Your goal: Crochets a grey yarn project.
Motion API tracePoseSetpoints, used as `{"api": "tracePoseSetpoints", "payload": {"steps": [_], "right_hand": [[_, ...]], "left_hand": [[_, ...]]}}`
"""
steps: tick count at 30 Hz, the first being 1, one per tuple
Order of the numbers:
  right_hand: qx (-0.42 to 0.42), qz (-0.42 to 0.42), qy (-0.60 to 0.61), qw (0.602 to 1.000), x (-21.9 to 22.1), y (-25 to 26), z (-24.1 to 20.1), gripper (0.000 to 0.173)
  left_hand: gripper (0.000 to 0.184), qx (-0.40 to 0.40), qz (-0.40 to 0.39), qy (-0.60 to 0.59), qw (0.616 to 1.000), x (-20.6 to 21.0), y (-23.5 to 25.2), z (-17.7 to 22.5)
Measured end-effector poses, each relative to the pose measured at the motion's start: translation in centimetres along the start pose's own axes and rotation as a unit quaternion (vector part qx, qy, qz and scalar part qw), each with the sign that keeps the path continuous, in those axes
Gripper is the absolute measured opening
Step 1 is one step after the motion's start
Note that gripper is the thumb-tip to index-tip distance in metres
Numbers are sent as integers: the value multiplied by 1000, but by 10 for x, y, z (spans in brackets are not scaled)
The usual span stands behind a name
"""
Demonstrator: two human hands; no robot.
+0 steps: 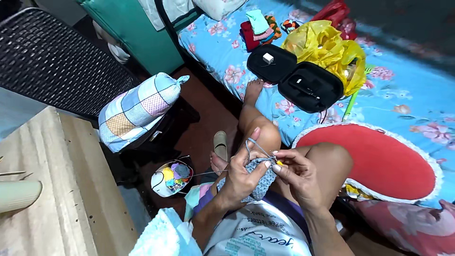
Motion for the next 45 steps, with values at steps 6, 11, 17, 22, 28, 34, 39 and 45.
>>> {"api": "tracePoseSetpoints", "payload": {"steps": [6, 11, 17, 22, 28, 34, 39, 45], "right_hand": [[-189, 59, -443, 874, 0, -6, -16, 26], [-70, 42, -185, 979, -11, 6, -10, 24], [41, -15, 49, 998, -5, 13, 9, 33], [44, -41, 52, 997, 1, 12, 8, 33], [37, -45, 28, 998, 1, 12, 5, 32], [6, -55, -23, 998, -4, 14, 3, 30], [-40, -70, -128, 988, -13, 15, -3, 26], [-138, -44, -384, 912, -14, 8, -20, 37]], "left_hand": [[24, 104, -33, 144, 984, -30, 16, 23], [37, 19, -149, 161, 975, -65, 24, 35], [33, -36, -165, -156, 973, -72, 20, 2], [81, -37, -90, -156, 983, -41, 12, -1], [91, -69, -26, -13, 997, -22, 14, 15], [84, -131, 39, -89, 987, -20, 13, 12], [76, -146, 66, -122, 979, -19, 11, 6], [71, -114, 77, -75, 988, -16, 9, 9]]}}
Point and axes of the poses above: each hand's wrist, its own y-axis towards the middle knuckle, its own x-axis out of the palm, z = x × y, the point moved 3 cm from there along y, towards the middle knuckle, and after that the axes turned 8 degrees about x, right-handed, at the moved point
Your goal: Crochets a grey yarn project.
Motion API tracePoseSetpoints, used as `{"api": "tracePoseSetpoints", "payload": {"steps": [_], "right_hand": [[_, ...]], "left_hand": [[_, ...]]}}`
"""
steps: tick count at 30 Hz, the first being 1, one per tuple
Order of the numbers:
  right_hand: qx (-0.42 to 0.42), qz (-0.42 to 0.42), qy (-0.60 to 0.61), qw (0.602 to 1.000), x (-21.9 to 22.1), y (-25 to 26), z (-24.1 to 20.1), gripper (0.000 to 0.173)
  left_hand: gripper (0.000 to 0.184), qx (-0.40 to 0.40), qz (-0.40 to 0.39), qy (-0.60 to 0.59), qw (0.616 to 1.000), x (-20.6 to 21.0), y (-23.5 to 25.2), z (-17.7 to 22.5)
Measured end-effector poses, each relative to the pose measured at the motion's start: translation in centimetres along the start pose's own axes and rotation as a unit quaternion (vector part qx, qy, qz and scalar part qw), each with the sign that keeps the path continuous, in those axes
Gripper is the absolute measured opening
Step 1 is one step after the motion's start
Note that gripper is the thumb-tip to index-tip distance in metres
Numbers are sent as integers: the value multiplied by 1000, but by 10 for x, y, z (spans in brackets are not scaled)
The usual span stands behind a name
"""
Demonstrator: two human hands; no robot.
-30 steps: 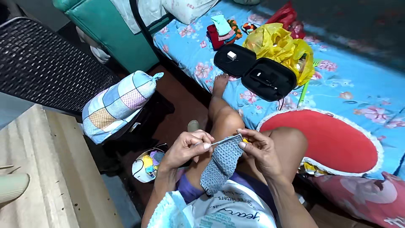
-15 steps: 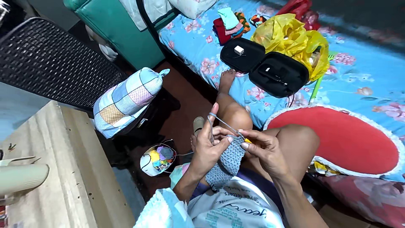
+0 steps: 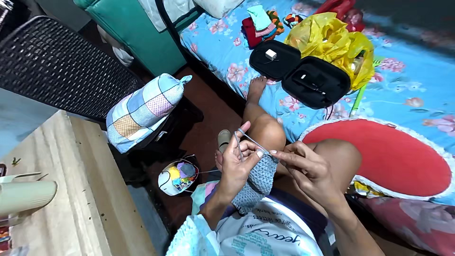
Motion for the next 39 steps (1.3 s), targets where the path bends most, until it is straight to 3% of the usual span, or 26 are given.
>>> {"api": "tracePoseSetpoints", "payload": {"steps": [6, 10, 14, 16, 18, 19, 20, 22, 25, 27, 29, 32, 34, 37, 39], "right_hand": [[-43, 87, -223, 970, 4, -7, -29, 37], [-11, 127, -271, 954, 16, -15, -43, 36], [32, 114, -185, 976, 26, -17, -42, 43], [74, 75, -11, 994, 26, -11, -34, 41], [111, 45, 195, 974, 27, -2, -28, 43], [108, 44, 231, 966, 27, 2, -25, 44], [85, 54, 202, 974, 27, 3, -24, 42], [12, 99, 24, 995, 23, 3, -24, 36], [-37, 118, -163, 979, 11, -1, -32, 36], [-6, 83, -120, 989, 4, 0, -31, 39], [93, 20, 73, 993, -1, 2, -20, 41], [236, -39, 335, 911, 1, 8, -7, 44], [233, -43, 343, 909, 5, 8, -8, 40], [153, -4, 191, 970, 11, 5, -19, 27], [139, 8, 151, 979, 14, 7, -23, 23]], "left_hand": [[66, 96, 5, 91, 991, 10, -8, 3], [66, 183, 14, 164, 969, 17, -14, -5], [68, 186, 23, 146, 971, 16, -13, -9], [69, 174, 15, 117, 978, 16, -12, -8], [70, 146, -1, 70, 987, 15, -10, -7], [70, 136, -11, 59, 989, 14, -9, -5], [70, 130, -20, 57, 990, 11, -8, -3], [69, 131, -30, 77, 988, 6, -5, 0], [61, 136, -35, 120, 983, 1, -3, 3], [59, 125, -46, 121, 984, 1, -3, 2], [59, 114, -50, 96, 988, 3, -3, 0], [63, 128, -52, 80, 987, 6, -4, -2], [63, 161, -57, 122, 978, 6, -6, -5], [51, 240, -65, 248, 936, 10, -10, -9], [41, 289, -57, 326, 898, 15, -14, -14]]}}
Point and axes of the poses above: each hand's wrist, its own y-axis towards the middle knuckle, its own x-axis out of the palm, z = x × y, the point moved 3 cm from there along y, towards the middle knuckle, and after that the axes turned 8 degrees about x, right-handed, at the moved point
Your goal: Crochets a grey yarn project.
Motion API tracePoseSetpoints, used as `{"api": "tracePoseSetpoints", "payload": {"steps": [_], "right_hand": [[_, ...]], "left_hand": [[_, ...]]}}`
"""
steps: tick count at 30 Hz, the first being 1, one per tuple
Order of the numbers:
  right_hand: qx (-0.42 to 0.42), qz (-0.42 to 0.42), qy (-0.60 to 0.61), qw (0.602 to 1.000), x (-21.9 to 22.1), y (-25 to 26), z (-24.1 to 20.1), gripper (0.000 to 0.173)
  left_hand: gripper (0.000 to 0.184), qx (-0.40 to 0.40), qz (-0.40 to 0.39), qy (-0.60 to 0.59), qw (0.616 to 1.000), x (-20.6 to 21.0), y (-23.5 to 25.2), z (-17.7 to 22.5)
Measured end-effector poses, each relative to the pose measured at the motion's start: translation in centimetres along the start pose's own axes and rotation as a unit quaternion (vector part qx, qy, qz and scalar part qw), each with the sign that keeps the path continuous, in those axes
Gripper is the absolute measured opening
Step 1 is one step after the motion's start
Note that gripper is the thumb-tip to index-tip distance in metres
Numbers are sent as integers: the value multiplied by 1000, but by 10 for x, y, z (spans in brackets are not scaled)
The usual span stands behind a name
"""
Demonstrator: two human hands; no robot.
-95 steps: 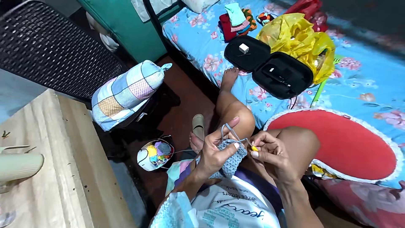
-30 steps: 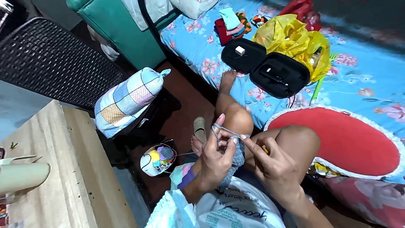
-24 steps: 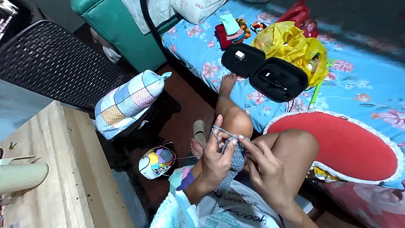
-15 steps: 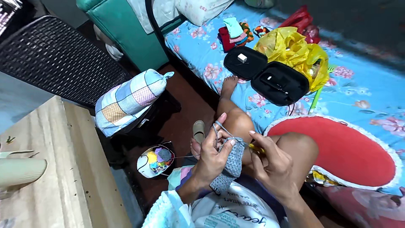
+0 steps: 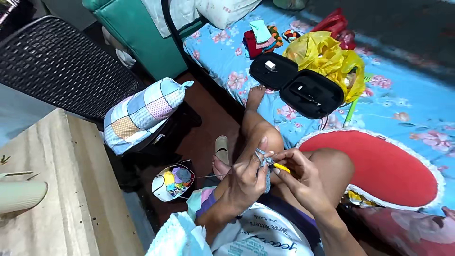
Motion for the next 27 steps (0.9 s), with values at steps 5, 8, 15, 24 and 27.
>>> {"api": "tracePoseSetpoints", "payload": {"steps": [5, 8, 15, 24, 27], "right_hand": [[101, -80, 316, 940, 2, 13, 11, 37], [33, -7, 242, 970, 5, 5, 16, 32], [-174, 103, -63, 977, 2, -5, 21, 8], [-92, 2, 62, 994, -9, -7, 35, 10], [-38, -42, 115, 992, -12, -6, 36, 16]], "left_hand": [[52, -23, 59, -115, 991, 2, -1, 0], [58, -57, 81, -188, 977, -1, 2, 0], [44, -56, 23, -197, 979, -12, 7, -8], [45, -186, -7, -387, 903, -22, 10, -23], [47, -148, -35, -297, 943, -18, 8, -19]]}}
Point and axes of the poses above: each hand's wrist, its own y-axis towards the middle knuckle, its own x-axis out of the palm, z = x × y, the point moved 3 cm from there along y, towards the middle knuckle, and after that the axes turned 8 degrees about x, right-handed, at the moved point
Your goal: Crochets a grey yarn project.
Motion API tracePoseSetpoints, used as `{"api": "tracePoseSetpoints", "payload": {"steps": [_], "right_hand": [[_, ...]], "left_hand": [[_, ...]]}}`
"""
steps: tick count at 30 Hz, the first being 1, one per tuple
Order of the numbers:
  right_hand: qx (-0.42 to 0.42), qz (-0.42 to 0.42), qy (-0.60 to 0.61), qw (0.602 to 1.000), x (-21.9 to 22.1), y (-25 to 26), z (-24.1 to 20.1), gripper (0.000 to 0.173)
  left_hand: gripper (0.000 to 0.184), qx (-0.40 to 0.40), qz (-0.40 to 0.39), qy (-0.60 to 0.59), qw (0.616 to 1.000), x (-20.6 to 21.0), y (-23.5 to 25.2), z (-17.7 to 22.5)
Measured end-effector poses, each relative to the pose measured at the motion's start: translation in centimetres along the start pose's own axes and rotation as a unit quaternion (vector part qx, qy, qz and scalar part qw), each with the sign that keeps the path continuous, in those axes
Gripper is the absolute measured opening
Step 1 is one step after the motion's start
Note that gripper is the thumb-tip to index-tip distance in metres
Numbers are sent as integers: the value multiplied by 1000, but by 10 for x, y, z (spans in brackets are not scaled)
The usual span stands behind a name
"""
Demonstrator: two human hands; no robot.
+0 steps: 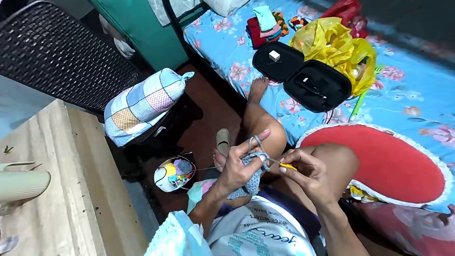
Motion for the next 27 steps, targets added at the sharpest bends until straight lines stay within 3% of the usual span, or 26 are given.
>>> {"api": "tracePoseSetpoints", "payload": {"steps": [4, 7, 9, 11, 14, 17, 19, 23, 27], "right_hand": [[49, 19, -10, 999, 7, 0, -10, 17], [124, 24, 54, 990, 13, 3, -16, 18], [149, 7, 183, 972, 13, 5, -14, 18], [121, 4, 208, 971, 12, 3, -10, 17], [-13, 75, 1, 997, 12, -5, -11, 13], [-135, 114, -175, 969, 11, -8, -12, 7], [-157, 107, -201, 961, 8, -10, -12, 7], [-60, 50, -60, 995, 1, -9, -5, 11], [56, 12, 114, 992, 5, -2, -3, 17]], "left_hand": [[36, 137, -24, 219, 966, 13, -7, -5], [29, 197, -27, 299, 933, 23, -13, -10], [29, 183, -22, 251, 950, 24, -12, -7], [34, 133, -14, 138, 981, 21, -7, -1], [44, 34, -8, -33, 999, 15, -3, 8], [44, -37, 3, -153, 988, 7, -1, 8], [41, -67, 9, -211, 975, 2, -1, 6], [40, -80, 1, -214, 974, 1, -4, 3], [36, -3, -6, -12, 1000, 17, -4, 3]]}}
Point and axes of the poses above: each hand's wrist, its own y-axis towards the middle knuckle, its own x-axis out of the palm, z = x × y, the point moved 3 cm from there along y, towards the middle knuckle, and after that the axes turned 8 degrees about x, right-handed, at the moved point
